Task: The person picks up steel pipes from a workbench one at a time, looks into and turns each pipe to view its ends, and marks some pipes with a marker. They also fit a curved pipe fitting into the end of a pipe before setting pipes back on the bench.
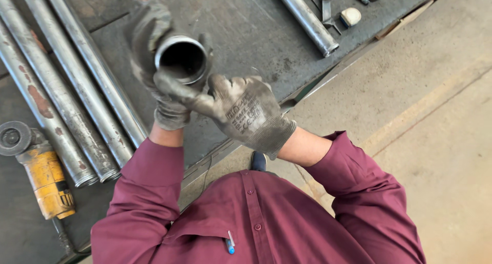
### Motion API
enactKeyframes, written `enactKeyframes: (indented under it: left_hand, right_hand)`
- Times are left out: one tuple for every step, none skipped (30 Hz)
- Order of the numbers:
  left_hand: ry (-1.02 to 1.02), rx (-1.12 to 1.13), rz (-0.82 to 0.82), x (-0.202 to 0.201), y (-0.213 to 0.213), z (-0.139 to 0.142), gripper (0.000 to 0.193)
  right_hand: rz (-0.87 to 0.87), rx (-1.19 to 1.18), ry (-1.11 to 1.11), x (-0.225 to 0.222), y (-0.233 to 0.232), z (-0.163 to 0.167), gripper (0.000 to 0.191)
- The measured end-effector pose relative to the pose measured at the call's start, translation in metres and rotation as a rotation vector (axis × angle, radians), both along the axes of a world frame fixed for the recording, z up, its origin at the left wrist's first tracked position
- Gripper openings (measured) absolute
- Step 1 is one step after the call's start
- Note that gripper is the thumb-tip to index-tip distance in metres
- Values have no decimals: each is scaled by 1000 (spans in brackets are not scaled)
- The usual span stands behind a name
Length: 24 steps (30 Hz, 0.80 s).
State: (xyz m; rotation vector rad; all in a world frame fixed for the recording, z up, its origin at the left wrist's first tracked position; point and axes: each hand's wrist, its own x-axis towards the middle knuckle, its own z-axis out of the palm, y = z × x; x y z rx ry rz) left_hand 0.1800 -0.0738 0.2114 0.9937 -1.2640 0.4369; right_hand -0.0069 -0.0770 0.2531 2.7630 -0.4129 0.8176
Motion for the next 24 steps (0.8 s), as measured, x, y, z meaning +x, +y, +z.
enactKeyframes:
  left_hand:
    - [-21, 3, 18, 2, 1, -2, 68]
    - [-17, 18, 29, 3, 2, -4, 69]
    - [-14, 33, 41, 5, 4, -8, 70]
    - [13, 60, 49, 6, 8, -12, 70]
    - [25, 71, 68, 7, 10, -18, 73]
    - [36, 82, 86, 8, 14, -24, 75]
    - [26, 71, 110, 11, 14, -31, 80]
    - [17, 58, 143, 12, 15, -38, 88]
    - [8, 45, 176, 14, 15, -46, 96]
    - [0, 27, 222, 15, 15, -54, 106]
    - [-10, 6, 267, 16, 15, -63, 117]
    - [1, 22, 276, 18, 14, -71, 120]
    - [13, 40, 288, 19, 15, -80, 124]
    - [26, 59, 304, 20, 16, -89, 127]
    - [38, 76, 321, 22, 17, -98, 131]
    - [50, 91, 340, 24, 18, -106, 135]
    - [95, 76, 275, 27, 17, -114, 136]
    - [141, 60, 210, 30, 18, -120, 138]
    - [216, 10, 63, 31, 15, -127, 138]
    - [244, -18, 4, 33, 14, -132, 137]
    - [272, -46, -54, 34, 14, -136, 136]
    - [293, -65, -94, 34, 12, -140, 134]
    - [304, -69, -107, 34, 12, -143, 133]
    - [314, -66, -111, 33, 10, -144, 131]
  right_hand:
    - [13, -29, 19, -4, 1, -3, 50]
    - [18, 10, 26, -8, 1, -5, 48]
    - [26, 47, 33, -12, -1, -6, 47]
    - [39, 84, 40, -15, -2, -7, 47]
    - [10, 74, 36, -18, -4, -8, 52]
    - [-19, 64, 30, -19, -6, -8, 57]
    - [-50, 51, 22, -19, -9, -8, 62]
    - [-49, 20, -2, -16, -11, -8, 62]
    - [-50, -8, -23, -13, -14, -8, 63]
    - [-50, -38, -45, -10, -15, -8, 63]
    - [-27, -15, -60, -5, -16, -8, 60]
    - [-4, 5, -76, 0, -17, -8, 58]
    - [22, 27, -91, 5, -18, -8, 55]
    - [17, 30, -96, 9, -18, -8, 54]
    - [15, 30, -103, 14, -18, -8, 54]
    - [22, 34, -101, 16, -18, -8, 54]
    - [30, 37, -99, 18, -18, -9, 54]
    - [49, 42, -88, 17, -17, -9, 55]
    - [71, 45, -77, 16, -17, -10, 57]
    - [104, 96, -88, 14, -17, -12, 54]
    - [135, 148, -98, 11, -16, -16, 53]
    - [163, 200, -110, 8, -17, -20, 51]
    - [157, 258, -107, 6, -19, -27, 43]
    - [148, 318, -104, 4, -20, -35, 37]
